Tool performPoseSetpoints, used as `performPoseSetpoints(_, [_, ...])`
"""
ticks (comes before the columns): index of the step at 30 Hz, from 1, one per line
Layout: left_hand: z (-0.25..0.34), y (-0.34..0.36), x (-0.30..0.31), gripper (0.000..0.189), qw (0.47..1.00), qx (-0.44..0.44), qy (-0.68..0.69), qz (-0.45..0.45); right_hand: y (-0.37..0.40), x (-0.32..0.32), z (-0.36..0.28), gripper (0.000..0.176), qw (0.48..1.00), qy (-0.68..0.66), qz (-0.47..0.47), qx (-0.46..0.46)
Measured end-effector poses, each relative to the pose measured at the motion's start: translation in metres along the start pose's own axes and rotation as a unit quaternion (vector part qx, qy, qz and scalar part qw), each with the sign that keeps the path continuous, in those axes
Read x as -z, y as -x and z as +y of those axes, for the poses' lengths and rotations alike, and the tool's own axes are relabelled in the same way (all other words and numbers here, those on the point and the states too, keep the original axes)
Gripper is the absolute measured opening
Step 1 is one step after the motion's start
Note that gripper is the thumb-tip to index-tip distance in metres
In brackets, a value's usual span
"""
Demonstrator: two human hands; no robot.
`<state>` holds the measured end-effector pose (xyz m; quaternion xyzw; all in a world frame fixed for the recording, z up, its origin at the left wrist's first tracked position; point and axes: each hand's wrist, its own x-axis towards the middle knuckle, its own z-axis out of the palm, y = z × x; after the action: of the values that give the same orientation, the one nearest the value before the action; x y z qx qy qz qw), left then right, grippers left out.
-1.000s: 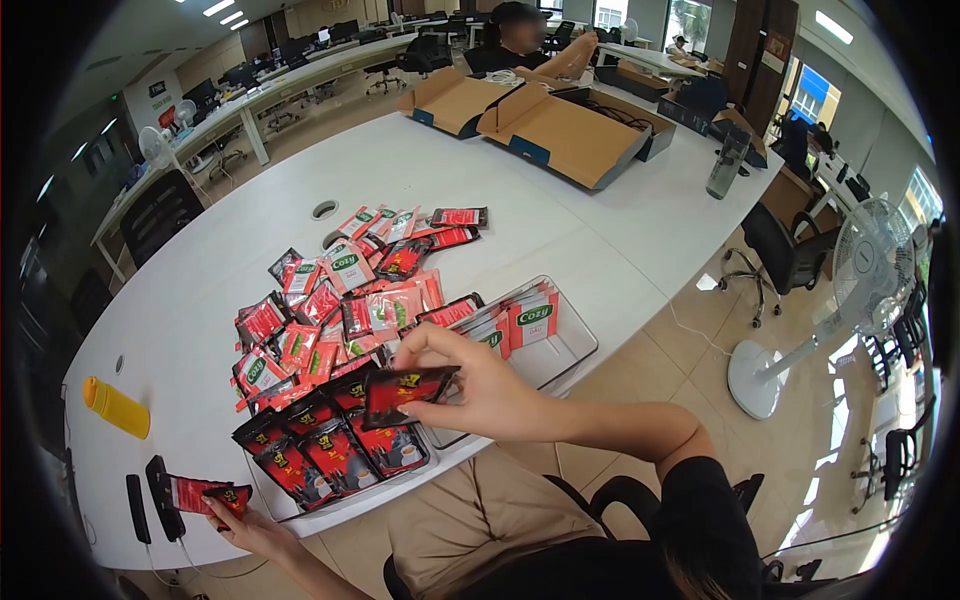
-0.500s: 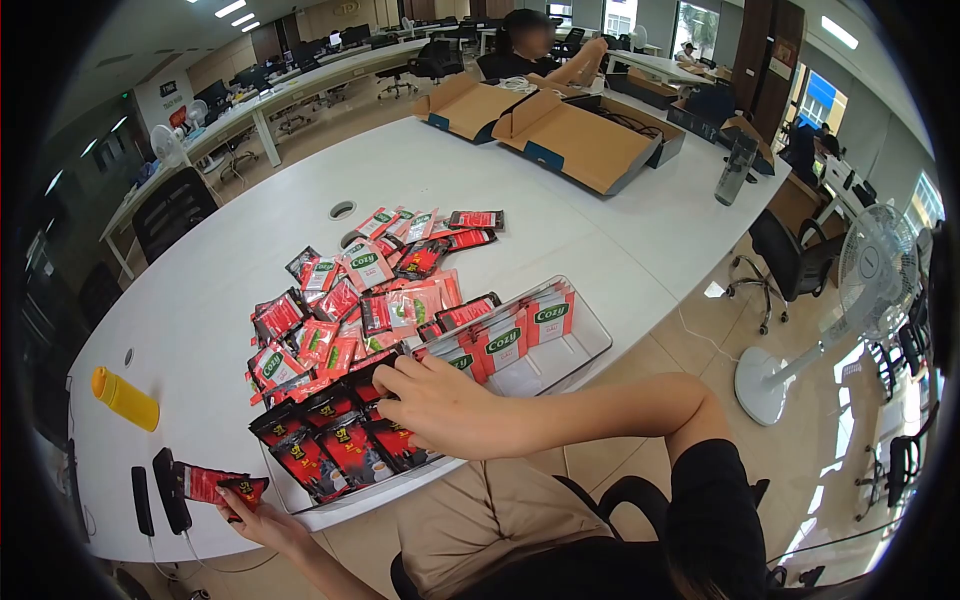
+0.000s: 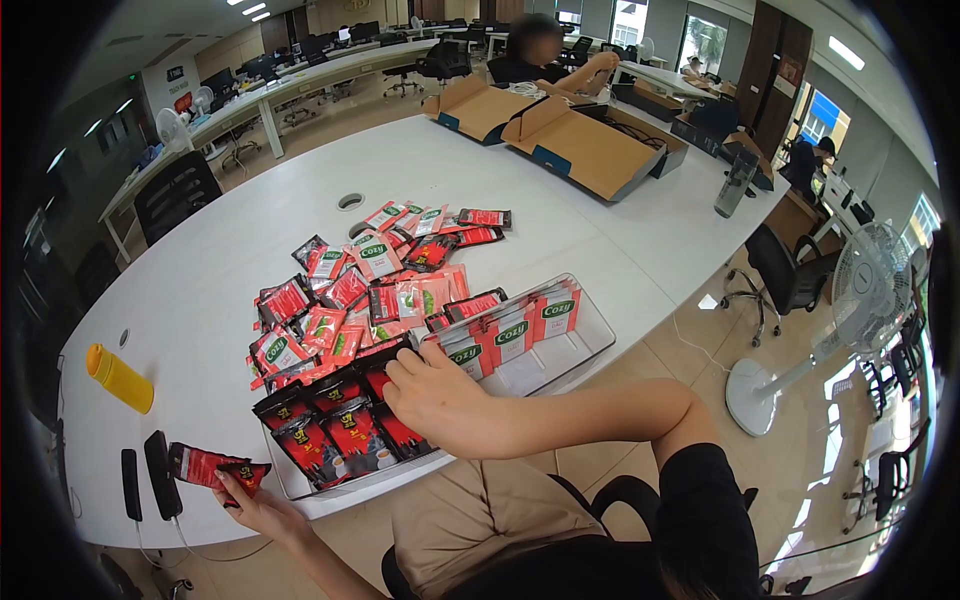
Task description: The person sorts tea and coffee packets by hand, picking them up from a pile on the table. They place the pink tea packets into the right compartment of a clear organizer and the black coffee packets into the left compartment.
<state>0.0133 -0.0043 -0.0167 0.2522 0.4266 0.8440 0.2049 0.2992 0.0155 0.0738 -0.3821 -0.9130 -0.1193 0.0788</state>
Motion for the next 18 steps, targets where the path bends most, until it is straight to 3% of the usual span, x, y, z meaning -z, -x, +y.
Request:
performPoseSetpoints(3, [-0.0017,-0.0011,0.0014,0.037,1.0,0.001,-0.001,-0.003,0.0,0.0009,0.0,0.039,1.0,0.002,0.0,0.004])
performPoseSetpoints(12, [-0.0018,-0.0009,0.0016,0.038,1.0,0.004,0.001,-0.005,-0.002,-0.0071,-0.0056,0.025,0.989,0.061,0.119,-0.067])
performPoseSetpoints(18, [-0.005,-0.0048,0.0054,0.038,1.0,0.007,-0.004,-0.009,-0.0084,-0.006,-0.0085,0.035,0.983,0.059,0.165,-0.049])
